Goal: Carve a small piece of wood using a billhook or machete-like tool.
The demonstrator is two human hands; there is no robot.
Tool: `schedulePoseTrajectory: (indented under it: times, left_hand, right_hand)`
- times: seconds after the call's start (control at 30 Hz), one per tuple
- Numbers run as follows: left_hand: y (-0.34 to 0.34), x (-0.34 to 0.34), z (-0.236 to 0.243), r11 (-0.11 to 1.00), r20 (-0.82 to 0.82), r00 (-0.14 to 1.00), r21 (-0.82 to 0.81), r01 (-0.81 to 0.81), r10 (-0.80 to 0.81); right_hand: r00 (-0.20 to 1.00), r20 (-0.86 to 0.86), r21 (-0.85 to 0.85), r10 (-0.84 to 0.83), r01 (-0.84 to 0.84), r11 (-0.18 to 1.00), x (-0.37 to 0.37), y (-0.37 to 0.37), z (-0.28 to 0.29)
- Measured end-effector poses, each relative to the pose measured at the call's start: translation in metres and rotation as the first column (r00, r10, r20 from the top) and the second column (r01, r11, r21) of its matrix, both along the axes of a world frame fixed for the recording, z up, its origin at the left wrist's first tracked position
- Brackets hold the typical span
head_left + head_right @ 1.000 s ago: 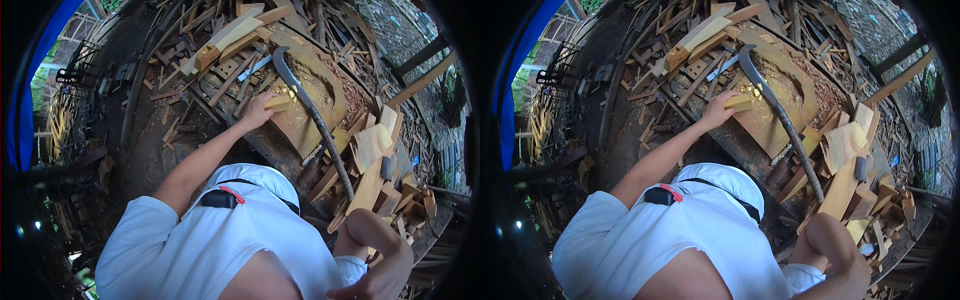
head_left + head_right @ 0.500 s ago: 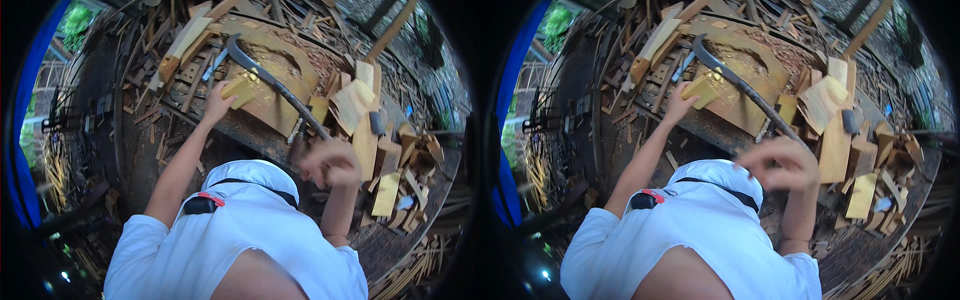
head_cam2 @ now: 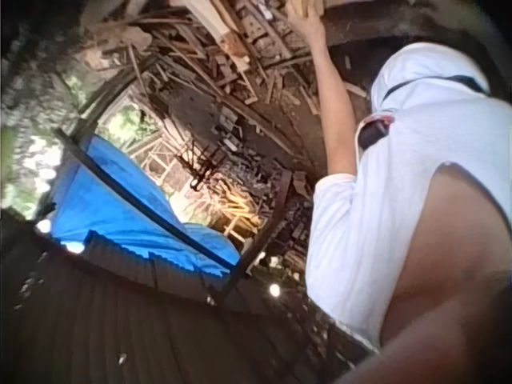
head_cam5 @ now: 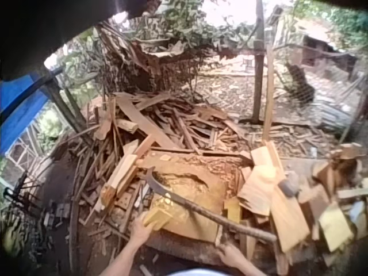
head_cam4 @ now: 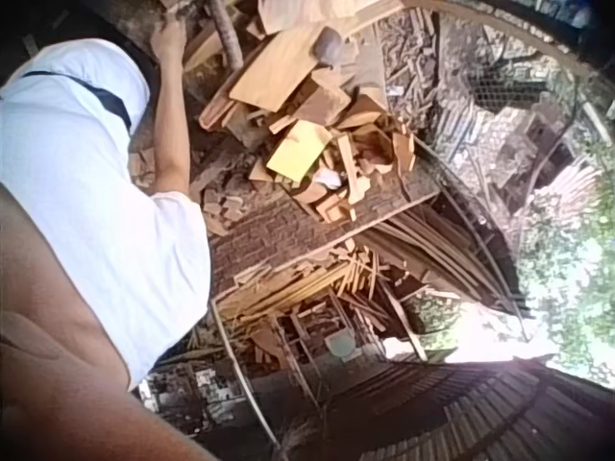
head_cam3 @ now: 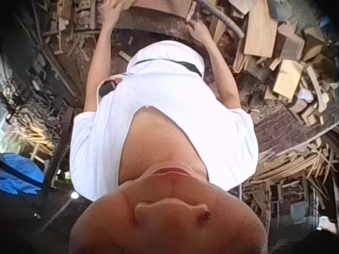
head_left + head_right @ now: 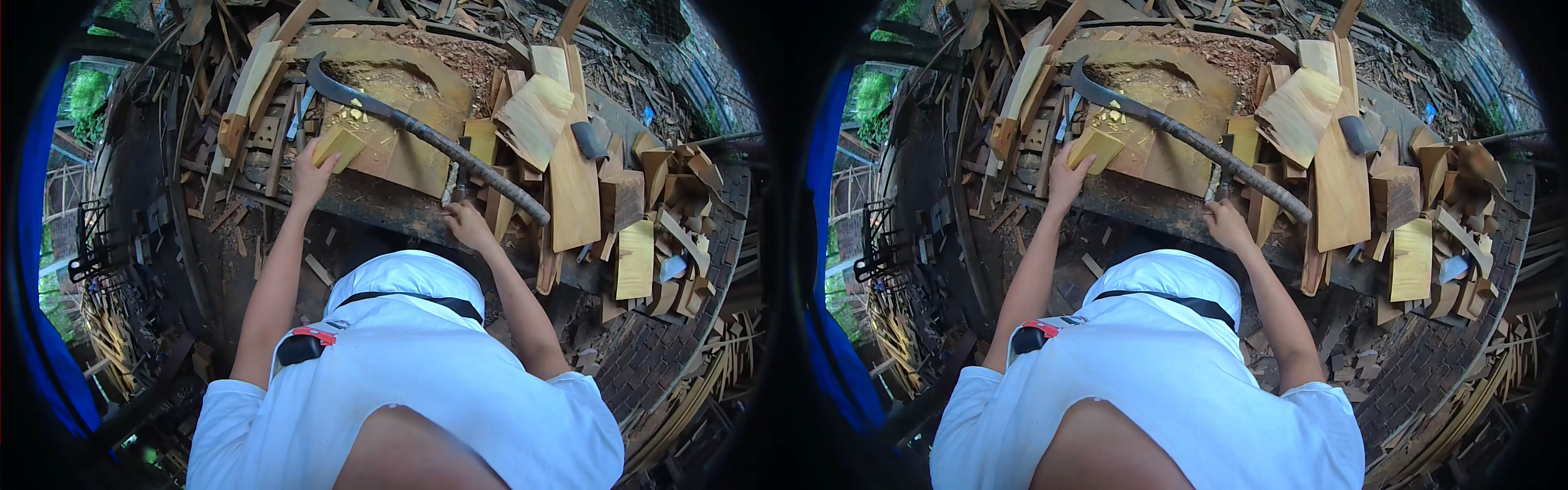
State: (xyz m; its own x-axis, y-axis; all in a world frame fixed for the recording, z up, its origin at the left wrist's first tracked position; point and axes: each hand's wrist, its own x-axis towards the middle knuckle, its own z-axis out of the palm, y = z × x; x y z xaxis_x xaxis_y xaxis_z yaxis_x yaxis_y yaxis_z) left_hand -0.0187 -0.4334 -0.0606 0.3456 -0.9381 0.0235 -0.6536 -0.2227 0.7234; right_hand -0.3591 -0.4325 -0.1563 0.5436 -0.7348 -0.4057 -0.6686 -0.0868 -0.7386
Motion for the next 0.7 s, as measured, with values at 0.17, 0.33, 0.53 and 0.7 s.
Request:
schedulePoseTrajectory:
  times: [0.17, 0.33, 0.53, 0.7]
  left_hand:
    - [0.003, -0.003, -0.001, 0.999, 0.033, 0.999, -0.036, 0.011, -0.010]
    - [0.002, 0.002, -0.004, 0.999, 0.046, 0.998, -0.017, 0.042, -0.041]
    - [-0.001, 0.003, -0.001, 0.996, 0.044, 0.996, -0.045, 0.082, -0.080]
    - [-0.004, 0.017, -0.003, 0.988, -0.003, 0.989, -0.039, 0.148, -0.149]
  right_hand:
    - [0.974, -0.061, -0.137, -0.217, 0.207, 0.969, -0.002, -0.001, -0.031]
    - [0.927, -0.053, -0.218, -0.370, 0.351, 0.911, 0.013, 0.001, -0.046]
    - [0.870, -0.283, -0.428, -0.403, 0.261, 0.865, 0.038, 0.005, -0.051]
    - [0.822, -0.277, -0.458, -0.498, 0.343, 0.820, 0.062, 0.014, -0.067]
